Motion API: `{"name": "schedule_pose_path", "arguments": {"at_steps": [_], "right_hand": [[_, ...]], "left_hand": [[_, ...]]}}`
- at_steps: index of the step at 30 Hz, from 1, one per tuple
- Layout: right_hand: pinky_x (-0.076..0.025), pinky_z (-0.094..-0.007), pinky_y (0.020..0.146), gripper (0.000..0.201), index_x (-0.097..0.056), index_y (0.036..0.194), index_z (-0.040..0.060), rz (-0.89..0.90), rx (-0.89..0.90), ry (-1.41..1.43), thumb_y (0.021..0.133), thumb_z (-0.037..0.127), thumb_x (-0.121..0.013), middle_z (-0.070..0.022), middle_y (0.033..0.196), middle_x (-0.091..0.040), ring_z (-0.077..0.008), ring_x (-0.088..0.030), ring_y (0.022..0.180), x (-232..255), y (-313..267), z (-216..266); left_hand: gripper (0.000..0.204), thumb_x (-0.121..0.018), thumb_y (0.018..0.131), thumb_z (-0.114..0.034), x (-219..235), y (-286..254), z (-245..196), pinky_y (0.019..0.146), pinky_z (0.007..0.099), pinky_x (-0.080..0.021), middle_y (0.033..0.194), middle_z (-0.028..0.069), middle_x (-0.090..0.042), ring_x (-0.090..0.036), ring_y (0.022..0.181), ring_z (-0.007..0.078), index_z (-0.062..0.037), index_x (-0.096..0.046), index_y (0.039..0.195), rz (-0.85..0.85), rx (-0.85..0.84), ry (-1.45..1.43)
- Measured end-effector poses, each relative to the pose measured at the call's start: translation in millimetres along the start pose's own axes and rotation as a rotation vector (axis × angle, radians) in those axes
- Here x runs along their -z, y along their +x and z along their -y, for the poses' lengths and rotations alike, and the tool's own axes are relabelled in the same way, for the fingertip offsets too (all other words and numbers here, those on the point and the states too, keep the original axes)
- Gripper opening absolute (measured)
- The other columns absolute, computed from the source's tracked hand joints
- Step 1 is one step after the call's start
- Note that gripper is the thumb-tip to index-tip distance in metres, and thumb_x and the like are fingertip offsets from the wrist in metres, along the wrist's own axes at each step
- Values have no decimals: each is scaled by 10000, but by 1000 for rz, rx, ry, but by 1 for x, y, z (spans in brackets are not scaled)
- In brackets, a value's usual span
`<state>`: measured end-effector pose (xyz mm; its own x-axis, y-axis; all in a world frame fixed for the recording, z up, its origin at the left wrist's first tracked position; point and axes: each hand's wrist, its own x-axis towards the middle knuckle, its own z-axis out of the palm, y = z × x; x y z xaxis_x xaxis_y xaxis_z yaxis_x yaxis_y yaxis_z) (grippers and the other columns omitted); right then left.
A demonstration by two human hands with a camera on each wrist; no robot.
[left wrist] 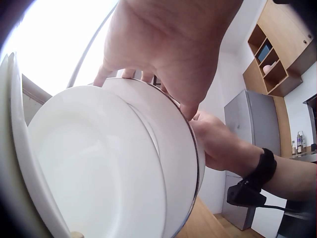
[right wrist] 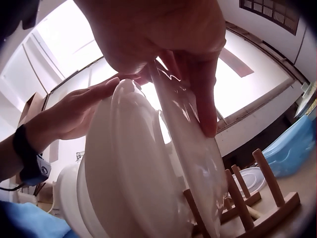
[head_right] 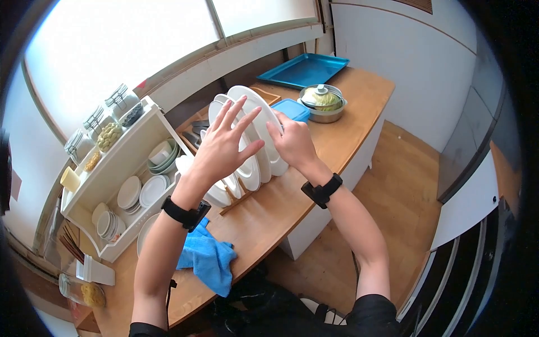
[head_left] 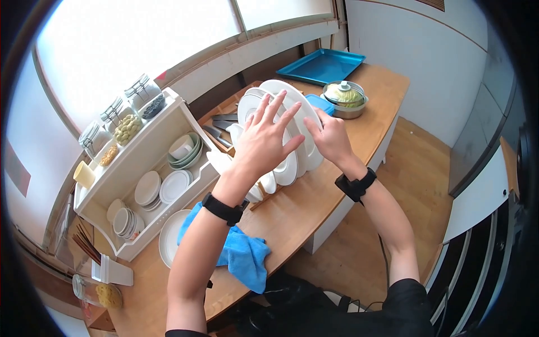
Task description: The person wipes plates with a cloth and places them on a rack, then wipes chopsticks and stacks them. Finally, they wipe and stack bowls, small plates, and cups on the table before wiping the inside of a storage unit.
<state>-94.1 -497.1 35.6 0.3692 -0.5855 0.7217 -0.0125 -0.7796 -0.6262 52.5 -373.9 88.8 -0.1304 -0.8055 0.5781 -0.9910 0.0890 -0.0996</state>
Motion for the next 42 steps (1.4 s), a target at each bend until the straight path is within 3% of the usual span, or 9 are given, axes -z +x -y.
{"name": "schedule_pose_path", "arguments": {"at_steps": [13, 18, 20, 22, 26, 32, 36, 39, 42], "right_hand": [[-563, -377, 756, 485, -630, 1267, 13, 74, -208, 33, 998, 414, -590, -206, 1002, -742, -316, -741, 829, 15, -13, 7], [-556, -378, 777, 346, -647, 1217, 11, -297, 147, -425, 990, 269, -612, -194, 1079, -717, -309, -715, 928, 34, -41, 59], [-551, -381, 782, 255, -659, 1155, 14, -264, 134, -311, 947, 160, -645, -159, 1048, -713, -293, -695, 909, 32, -70, 99], [-552, -388, 784, 220, -665, 1107, 11, -24, 285, -110, 908, 105, -658, -142, 1028, -704, -302, -676, 860, 14, -101, 116], [-518, -464, 925, 507, -574, 1287, 13, 696, 388, -93, 881, 273, -732, -208, 1234, -629, -369, -619, 1091, -49, -133, 137], [-465, -535, 1017, 778, -378, 1482, 57, 1014, 489, -84, 865, 356, -748, -312, 1440, -440, -489, -530, 1219, -103, -166, 141], [-476, -538, 954, 622, -478, 1385, 71, 1120, 408, -147, 849, 245, -740, -183, 1291, -564, -448, -568, 1120, -128, -171, 133], [-513, -518, 831, 445, -524, 1269, 54, 1070, 477, -77, 867, 154, -684, -173, 1120, -603, -431, -604, 959, -136, -165, 124], [-519, -486, 835, 293, -566, 1161, 39, 1056, 298, 142, 877, 63, -633, -178, 1040, -644, -412, -625, 955, -140, -160, 127]], "left_hand": [[739, -648, 944, -496, 27, -13, -1, 1151, 622, -316, 1625, 221, -238, -241, 1495, 445, -249, -343, 1570, 2, 44, -29], [756, -676, 939, -421, 98, -77, 11, 1161, 549, -340, 1573, 232, -331, -318, 1448, 466, -166, -337, 1565, 134, 98, -72], [710, -668, 953, -388, 123, -120, 21, 1146, 488, -377, 1509, 226, -416, -404, 1395, 435, -138, -363, 1544, 226, 154, -72], [682, -661, 961, -378, 142, -164, 33, 1131, 468, -396, 1478, 222, -450, -443, 1366, 417, -131, -382, 1531, 361, 229, -102], [675, -664, 954, -400, 143, -251, 66, 1094, 443, -431, 1436, 246, -478, -509, 1294, 410, -102, -415, 1506, 507, 660, -187], [785, -683, 923, -450, 124, -354, 102, 1019, 478, -488, 1341, 344, -500, -572, 1204, 454, 63, -405, 1449, 464, 1202, 88], [733, -663, 943, -419, 129, -355, 109, 853, 467, -575, 1301, 355, -512, -648, 1073, 463, 141, -430, 1355, 753, 1371, -223], [667, -681, 951, -323, 125, -361, 105, 821, 386, -598, 1279, 259, -563, -674, 1072, 324, 96, -392, 1382, 536, 1553, -515], [494, -629, 960, -152, 113, -377, 104, 721, 380, -644, 1228, 231, -553, -693, 967, 276, 84, -360, 1301, 111, 1475, -818]]}}
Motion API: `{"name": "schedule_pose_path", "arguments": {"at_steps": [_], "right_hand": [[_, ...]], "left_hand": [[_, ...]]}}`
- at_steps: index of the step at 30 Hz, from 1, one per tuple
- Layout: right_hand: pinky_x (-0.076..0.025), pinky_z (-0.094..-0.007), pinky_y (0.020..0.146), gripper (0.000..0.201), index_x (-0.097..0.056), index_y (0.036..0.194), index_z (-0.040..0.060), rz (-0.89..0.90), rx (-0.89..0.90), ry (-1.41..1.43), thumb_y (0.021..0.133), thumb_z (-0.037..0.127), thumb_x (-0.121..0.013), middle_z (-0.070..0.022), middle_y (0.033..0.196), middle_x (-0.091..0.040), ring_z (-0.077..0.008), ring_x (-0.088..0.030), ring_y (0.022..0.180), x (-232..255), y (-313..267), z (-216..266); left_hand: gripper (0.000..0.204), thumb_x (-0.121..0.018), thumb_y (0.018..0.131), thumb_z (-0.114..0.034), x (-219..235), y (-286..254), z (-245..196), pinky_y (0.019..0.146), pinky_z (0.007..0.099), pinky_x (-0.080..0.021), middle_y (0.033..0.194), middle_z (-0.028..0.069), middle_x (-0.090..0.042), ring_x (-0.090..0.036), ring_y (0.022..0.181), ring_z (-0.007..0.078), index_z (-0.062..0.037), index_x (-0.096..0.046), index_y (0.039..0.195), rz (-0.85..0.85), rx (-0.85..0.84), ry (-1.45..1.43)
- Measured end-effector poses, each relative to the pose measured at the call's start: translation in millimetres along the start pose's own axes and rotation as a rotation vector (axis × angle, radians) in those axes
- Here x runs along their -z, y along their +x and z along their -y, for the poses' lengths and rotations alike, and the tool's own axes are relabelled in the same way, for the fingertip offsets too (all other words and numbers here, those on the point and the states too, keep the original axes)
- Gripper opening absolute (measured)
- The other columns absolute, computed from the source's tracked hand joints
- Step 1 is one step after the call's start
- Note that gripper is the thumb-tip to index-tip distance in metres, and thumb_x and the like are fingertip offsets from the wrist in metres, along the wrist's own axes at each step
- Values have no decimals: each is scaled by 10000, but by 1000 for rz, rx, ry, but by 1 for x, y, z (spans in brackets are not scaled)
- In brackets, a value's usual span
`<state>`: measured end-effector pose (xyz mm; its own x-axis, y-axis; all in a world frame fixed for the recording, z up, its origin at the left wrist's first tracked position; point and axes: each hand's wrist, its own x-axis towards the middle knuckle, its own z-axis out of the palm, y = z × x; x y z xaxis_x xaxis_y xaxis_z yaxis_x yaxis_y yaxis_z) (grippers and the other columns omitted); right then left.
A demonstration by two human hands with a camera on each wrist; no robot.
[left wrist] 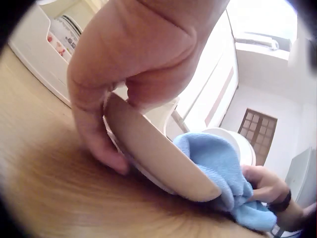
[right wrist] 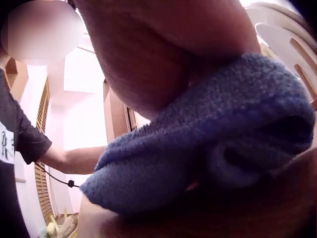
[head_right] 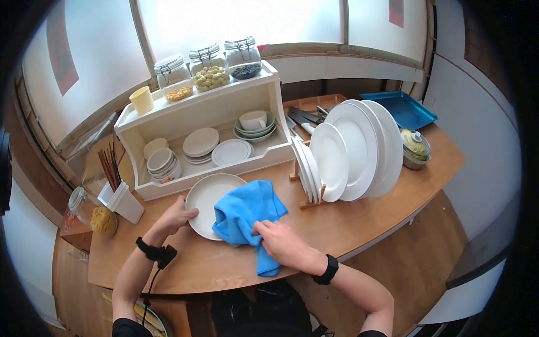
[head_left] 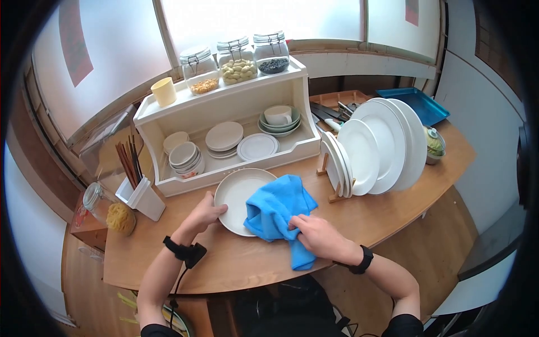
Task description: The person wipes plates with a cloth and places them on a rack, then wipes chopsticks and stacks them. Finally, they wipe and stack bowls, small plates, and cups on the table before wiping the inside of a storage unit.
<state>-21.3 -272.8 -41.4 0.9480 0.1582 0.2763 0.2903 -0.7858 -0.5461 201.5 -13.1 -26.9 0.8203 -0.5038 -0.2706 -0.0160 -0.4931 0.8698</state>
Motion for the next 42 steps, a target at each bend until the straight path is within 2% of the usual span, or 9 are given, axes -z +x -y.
{"name": "schedule_pose_path", "arguments": {"at_steps": [6, 8, 12, 17, 24, 28, 35, 39, 42], "right_hand": [[-512, -466, 950, 356, -570, 1244, 38, -221, 85, 360, 900, 81, -655, -219, 1179, -660, -415, -626, 1109, -3, 23, 54], [-485, -435, 1029, 490, -518, 1363, 44, -283, 390, 215, 904, 112, -676, -259, 1320, -593, -411, -586, 1208, -19, 44, 63], [-408, -505, 1119, 651, -417, 1494, 99, -196, 464, 43, 900, 125, -683, -250, 1543, -391, -447, -432, 1381, -18, 70, 78], [-389, -512, 1121, 696, -379, 1536, 138, -306, 322, -407, 907, 203, -669, -297, 1522, -391, -483, -428, 1365, 10, 80, 73], [-391, -485, 1136, 708, -380, 1517, 47, -426, 215, -157, 867, 74, -658, -323, 1479, -431, -521, -410, 1370, 31, 67, 73], [-486, -455, 1045, 570, -502, 1417, 35, -417, 175, -31, 854, -39, -561, -259, 1339, -595, -435, -554, 1271, 33, 59, 61], [-584, -395, 761, 408, -579, 1302, 59, -816, 43, 260, 900, -10, -592, -230, 1012, -714, -360, -733, 896, 43, 36, 68], [-556, -342, 880, 378, -576, 1285, 24, -546, -19, 692, 923, 51, -681, -96, 1147, -703, -252, -694, 1026, 39, 33, 56], [-463, -434, 1036, 545, -521, 1346, 18, -366, 170, 563, 866, 112, -763, -209, 1354, -580, -319, -564, 1276, 8, 38, 53]], "left_hand": [[499, -601, 983, -110, -11, -52, -26, 724, 398, -655, 1218, 167, -561, -686, 955, 247, -3, -305, 1371, 34, -100, -270], [513, -596, 1012, -153, -19, -73, -38, 721, 340, -624, 1211, 120, -597, -671, 988, 208, -79, -324, 1441, 123, -85, -303], [593, -595, 979, -100, -18, -96, -37, 748, 322, -596, 1237, 93, -600, -652, 1010, 169, -96, -331, 1511, 175, -88, -232], [555, -520, 971, -38, -7, -121, -41, 714, 322, -630, 1221, 107, -616, -691, 988, 189, -56, -336, 1495, 73, -205, -457], [547, -591, 951, -53, -10, -127, -43, 734, 343, -655, 1236, 140, -626, -712, 989, 220, 3, -374, 1450, 12, -319, -623], [545, -611, 948, -62, -3, -122, -41, 740, 350, -654, 1235, 136, -629, -711, 999, 228, 3, -389, 1441, 0, -348, -594], [445, -488, 1004, 9, -3, -115, -28, 825, 380, -645, 1287, 166, -583, -680, 1079, 252, -10, -362, 1430, -247, -408, -699], [451, -478, 1036, -20, -8, -118, -31, 850, 391, -635, 1363, 151, -532, -653, 1137, 255, -41, -322, 1459, -258, -433, -902], [442, -503, 1043, -58, -38, -114, -29, 856, 389, -631, 1341, 131, -554, -661, 1110, 243, -44, -335, 1451, -229, -397, -935]]}}
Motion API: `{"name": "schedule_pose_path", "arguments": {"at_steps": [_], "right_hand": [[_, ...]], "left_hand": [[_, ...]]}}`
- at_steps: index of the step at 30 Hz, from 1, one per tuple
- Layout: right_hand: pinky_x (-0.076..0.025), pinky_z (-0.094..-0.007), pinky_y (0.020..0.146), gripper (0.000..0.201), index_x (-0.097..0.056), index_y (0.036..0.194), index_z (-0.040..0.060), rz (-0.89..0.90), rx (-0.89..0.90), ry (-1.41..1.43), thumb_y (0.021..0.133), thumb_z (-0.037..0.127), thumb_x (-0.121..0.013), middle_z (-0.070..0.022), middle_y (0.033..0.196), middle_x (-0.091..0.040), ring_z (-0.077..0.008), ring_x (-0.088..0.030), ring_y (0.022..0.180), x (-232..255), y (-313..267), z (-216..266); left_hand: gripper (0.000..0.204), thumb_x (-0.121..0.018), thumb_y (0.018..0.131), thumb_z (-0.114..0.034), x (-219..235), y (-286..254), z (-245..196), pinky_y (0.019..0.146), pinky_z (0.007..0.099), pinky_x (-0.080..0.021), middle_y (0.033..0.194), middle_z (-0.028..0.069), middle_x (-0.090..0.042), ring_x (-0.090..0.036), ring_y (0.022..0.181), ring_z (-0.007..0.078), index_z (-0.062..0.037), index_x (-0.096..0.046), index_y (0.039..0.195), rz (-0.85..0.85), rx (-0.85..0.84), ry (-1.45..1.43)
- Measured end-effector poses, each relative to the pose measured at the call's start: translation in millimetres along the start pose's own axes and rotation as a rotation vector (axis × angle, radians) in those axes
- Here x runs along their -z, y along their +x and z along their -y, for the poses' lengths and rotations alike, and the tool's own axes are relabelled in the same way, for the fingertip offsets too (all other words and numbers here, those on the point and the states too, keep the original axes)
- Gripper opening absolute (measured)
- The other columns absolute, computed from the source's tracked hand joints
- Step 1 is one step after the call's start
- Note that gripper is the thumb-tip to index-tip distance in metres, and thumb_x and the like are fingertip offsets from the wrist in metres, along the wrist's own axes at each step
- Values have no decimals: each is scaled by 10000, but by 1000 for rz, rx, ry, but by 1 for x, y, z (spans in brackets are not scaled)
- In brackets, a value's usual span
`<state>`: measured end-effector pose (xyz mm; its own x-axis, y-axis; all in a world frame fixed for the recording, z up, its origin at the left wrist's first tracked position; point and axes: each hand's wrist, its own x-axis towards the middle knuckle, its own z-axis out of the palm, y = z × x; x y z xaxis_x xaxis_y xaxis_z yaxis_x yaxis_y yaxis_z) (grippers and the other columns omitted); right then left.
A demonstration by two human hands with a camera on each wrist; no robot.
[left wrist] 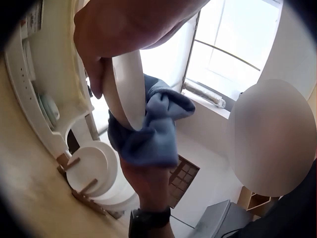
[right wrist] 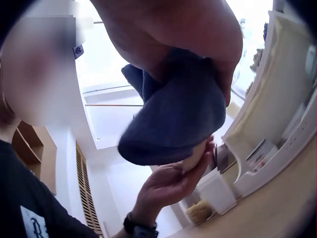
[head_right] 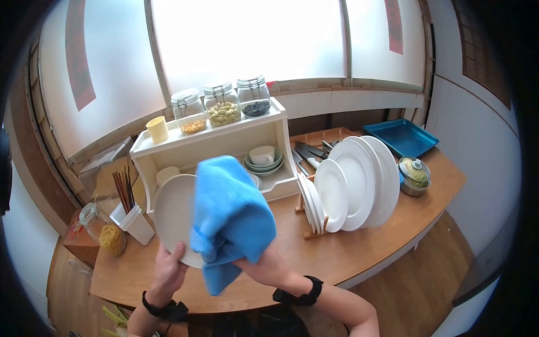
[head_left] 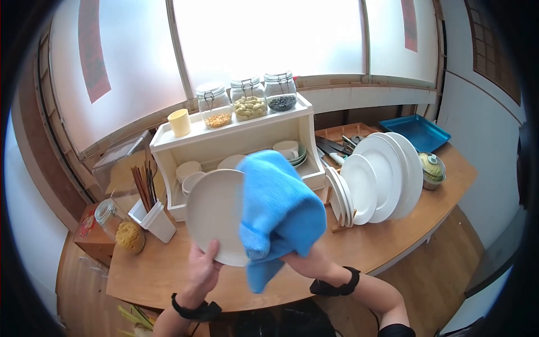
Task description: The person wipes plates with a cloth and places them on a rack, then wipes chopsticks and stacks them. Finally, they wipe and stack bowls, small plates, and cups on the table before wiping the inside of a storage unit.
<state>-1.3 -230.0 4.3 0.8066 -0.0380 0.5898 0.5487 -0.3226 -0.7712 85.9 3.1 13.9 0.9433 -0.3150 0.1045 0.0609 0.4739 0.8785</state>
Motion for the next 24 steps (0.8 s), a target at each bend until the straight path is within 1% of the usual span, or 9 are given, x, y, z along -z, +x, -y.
{"name": "schedule_pose_path", "arguments": {"at_steps": [2, 8, 10, 12, 14, 16, 18, 23, 24], "right_hand": [[-377, -451, 1111, 610, -523, 1351, 24, -41, 121, -83, 822, 123, -810, -209, 1477, -452, -321, -451, 1364, -11, -6, -13], [-582, -338, 813, 598, -575, 1295, 6, -144, 99, -184, 780, 148, -846, -177, 1119, -703, -286, -721, 972, 20, 2, -8], [-600, -312, 728, 568, -594, 1272, -7, -234, 232, -330, 778, 129, -839, -161, 1026, -734, -273, -750, 861, 23, 5, -2], [-600, -366, 847, 457, -589, 1298, -6, -155, 382, -463, 869, 79, -722, -190, 1162, -702, -318, -720, 1030, 23, 9, 15], [-594, -380, 895, 426, -579, 1321, 3, 36, 594, -648, 906, 59, -653, -198, 1213, -685, -339, -697, 1098, 23, 13, 20], [-548, -410, 999, 446, -558, 1360, 15, 247, 589, -647, 919, 67, -596, -221, 1352, -602, -365, -632, 1212, 15, 8, 20], [-525, -414, 1033, 480, -542, 1385, 19, 449, 557, -622, 913, 74, -602, -229, 1417, -556, -363, -610, 1247, 13, 5, 21], [-508, -424, 1054, 532, -538, 1439, 120, 205, 182, -228, 916, 81, -628, -235, 1478, -500, -374, -591, 1271, 1, -5, 10], [-504, -432, 1058, 520, -553, 1426, 116, 154, 273, -252, 913, 84, -635, -240, 1476, -499, -386, -590, 1267, -3, -2, 11]], "left_hand": [[423, -531, 1041, -84, 6, 2, 11, 864, 388, -624, 1300, 120, -588, -672, 1075, 235, -38, -369, 1428, 13, 24, 123], [451, -527, 1068, -298, 32, -3, -13, 847, 338, -590, 1309, 164, -622, -695, 1014, 242, 20, -470, 1382, 328, 418, 665], [682, -416, 1065, -509, 30, -7, -31, 979, 384, -529, 1382, 202, -581, -653, 1132, 271, 35, -395, 1475, 466, 454, 307], [752, -362, 1057, -573, 24, -11, -42, 1051, 418, -482, 1403, 213, -565, -620, 1200, 280, 30, -366, 1505, 551, 446, -186], [642, -374, 1078, -498, 5, -16, -48, 1102, 455, -437, 1379, 212, -578, -587, 1255, 281, 15, -426, 1460, 305, 405, -189], [570, -397, 1086, -438, 1, -11, -42, 1088, 466, -457, 1361, 208, -588, -599, 1244, 285, 10, -452, 1434, 111, 340, -128], [444, -516, 1059, -249, 10, -6, -43, 1040, 439, -510, 1335, 184, -602, -627, 1203, 273, 13, -456, 1412, 161, 345, -132], [515, -618, 1003, -94, 1, -24, -47, 968, 380, -558, 1331, 141, -604, -637, 1167, 218, 16, -405, 1459, 369, 306, 204], [540, -626, 999, -96, 1, -28, -45, 970, 381, -558, 1338, 135, -599, -637, 1166, 217, 17, -390, 1471, 416, 295, 300]]}}
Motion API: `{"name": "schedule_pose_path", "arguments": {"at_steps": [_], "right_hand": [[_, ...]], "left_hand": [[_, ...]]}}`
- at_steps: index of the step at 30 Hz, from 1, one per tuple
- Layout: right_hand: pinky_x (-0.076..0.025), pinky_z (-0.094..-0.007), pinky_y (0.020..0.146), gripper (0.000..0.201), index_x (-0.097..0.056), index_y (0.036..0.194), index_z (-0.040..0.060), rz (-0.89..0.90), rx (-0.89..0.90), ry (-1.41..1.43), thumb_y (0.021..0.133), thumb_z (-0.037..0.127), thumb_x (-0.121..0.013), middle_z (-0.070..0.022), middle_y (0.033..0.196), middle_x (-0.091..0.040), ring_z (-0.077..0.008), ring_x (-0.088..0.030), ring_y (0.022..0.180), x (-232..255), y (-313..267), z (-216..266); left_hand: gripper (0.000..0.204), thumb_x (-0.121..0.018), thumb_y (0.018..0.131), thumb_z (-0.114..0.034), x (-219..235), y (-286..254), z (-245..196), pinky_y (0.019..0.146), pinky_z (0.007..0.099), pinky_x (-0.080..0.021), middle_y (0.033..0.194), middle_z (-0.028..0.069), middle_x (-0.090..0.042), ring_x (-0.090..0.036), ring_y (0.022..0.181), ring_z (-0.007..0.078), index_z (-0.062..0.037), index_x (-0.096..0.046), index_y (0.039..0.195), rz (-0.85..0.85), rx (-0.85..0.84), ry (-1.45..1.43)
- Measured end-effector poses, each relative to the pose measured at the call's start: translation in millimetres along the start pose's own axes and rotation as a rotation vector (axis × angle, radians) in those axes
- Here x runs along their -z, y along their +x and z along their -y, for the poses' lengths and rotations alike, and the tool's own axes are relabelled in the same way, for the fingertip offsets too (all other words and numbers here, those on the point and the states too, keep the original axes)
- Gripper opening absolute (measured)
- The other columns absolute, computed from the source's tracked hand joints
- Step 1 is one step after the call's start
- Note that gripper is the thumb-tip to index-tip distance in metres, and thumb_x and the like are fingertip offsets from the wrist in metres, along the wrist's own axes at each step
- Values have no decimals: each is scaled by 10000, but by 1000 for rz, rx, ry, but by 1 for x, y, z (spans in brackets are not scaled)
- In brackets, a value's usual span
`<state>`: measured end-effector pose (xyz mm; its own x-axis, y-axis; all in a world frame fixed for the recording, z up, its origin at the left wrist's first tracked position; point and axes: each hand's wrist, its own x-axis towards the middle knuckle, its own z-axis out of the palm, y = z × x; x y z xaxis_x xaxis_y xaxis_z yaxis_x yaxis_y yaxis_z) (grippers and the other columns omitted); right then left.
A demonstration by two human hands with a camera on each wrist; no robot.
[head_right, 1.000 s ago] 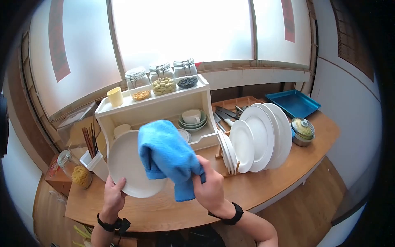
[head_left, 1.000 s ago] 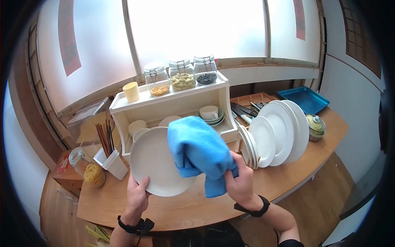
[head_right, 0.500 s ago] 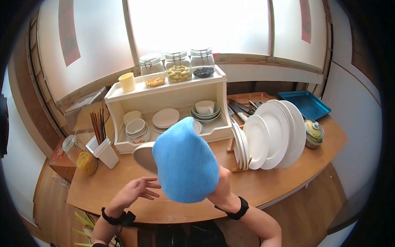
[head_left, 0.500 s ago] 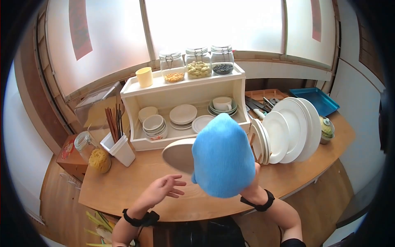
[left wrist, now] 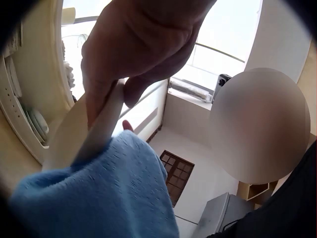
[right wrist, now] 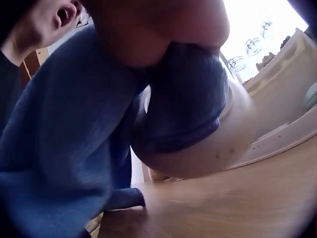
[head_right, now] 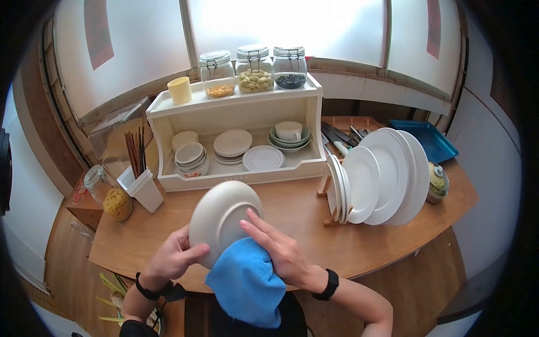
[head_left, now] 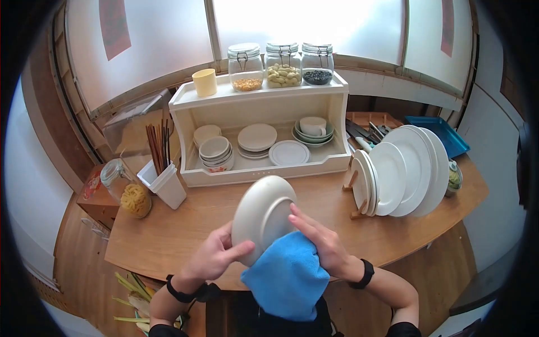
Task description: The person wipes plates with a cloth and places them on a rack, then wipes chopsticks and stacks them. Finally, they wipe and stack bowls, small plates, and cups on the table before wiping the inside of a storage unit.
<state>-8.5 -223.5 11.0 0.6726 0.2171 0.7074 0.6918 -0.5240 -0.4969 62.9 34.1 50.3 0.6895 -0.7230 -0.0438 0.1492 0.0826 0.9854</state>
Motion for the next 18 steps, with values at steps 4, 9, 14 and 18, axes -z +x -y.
{"name": "schedule_pose_path", "arguments": {"at_steps": [4, 9, 14, 18], "right_hand": [[-495, -472, 1063, 466, -621, 1361, 106, -180, 196, -245, 897, 84, -650, -262, 1454, -511, -434, -588, 1252, 0, 27, 13], [-573, -473, 892, 463, -609, 1341, 83, -219, -147, -462, 885, 150, -650, -286, 1301, -605, -469, -660, 1072, 18, 60, 3], [-568, -478, 808, 517, -602, 1272, 35, 27, -575, -554, 793, 188, -723, -257, 1081, -675, -460, -672, 937, 18, 51, -40], [-552, -483, 841, 563, -559, 1292, -16, 312, -560, -633, 790, 174, -728, -260, 1051, -671, -452, -662, 959, 5, 37, -69]], "left_hand": [[531, -617, 1017, -124, -4, -5, 11, 912, 308, -540, 1255, 85, -642, -633, 1086, 138, 21, -396, 1478, 111, 63, 189], [587, -719, 952, -132, 3, -21, -11, 902, 282, -536, 1218, 79, -670, -644, 1046, 123, 15, -449, 1452, 117, 115, 161], [556, -769, 890, -72, 58, -69, -13, 909, 319, -546, 1151, 95, -704, -672, 1038, 180, 11, -521, 1380, -64, -173, 47], [512, -800, 861, -88, 80, -77, -13, 891, 329, -549, 1137, 97, -708, -682, 1041, 216, 5, -572, 1310, -208, -414, -218]]}}
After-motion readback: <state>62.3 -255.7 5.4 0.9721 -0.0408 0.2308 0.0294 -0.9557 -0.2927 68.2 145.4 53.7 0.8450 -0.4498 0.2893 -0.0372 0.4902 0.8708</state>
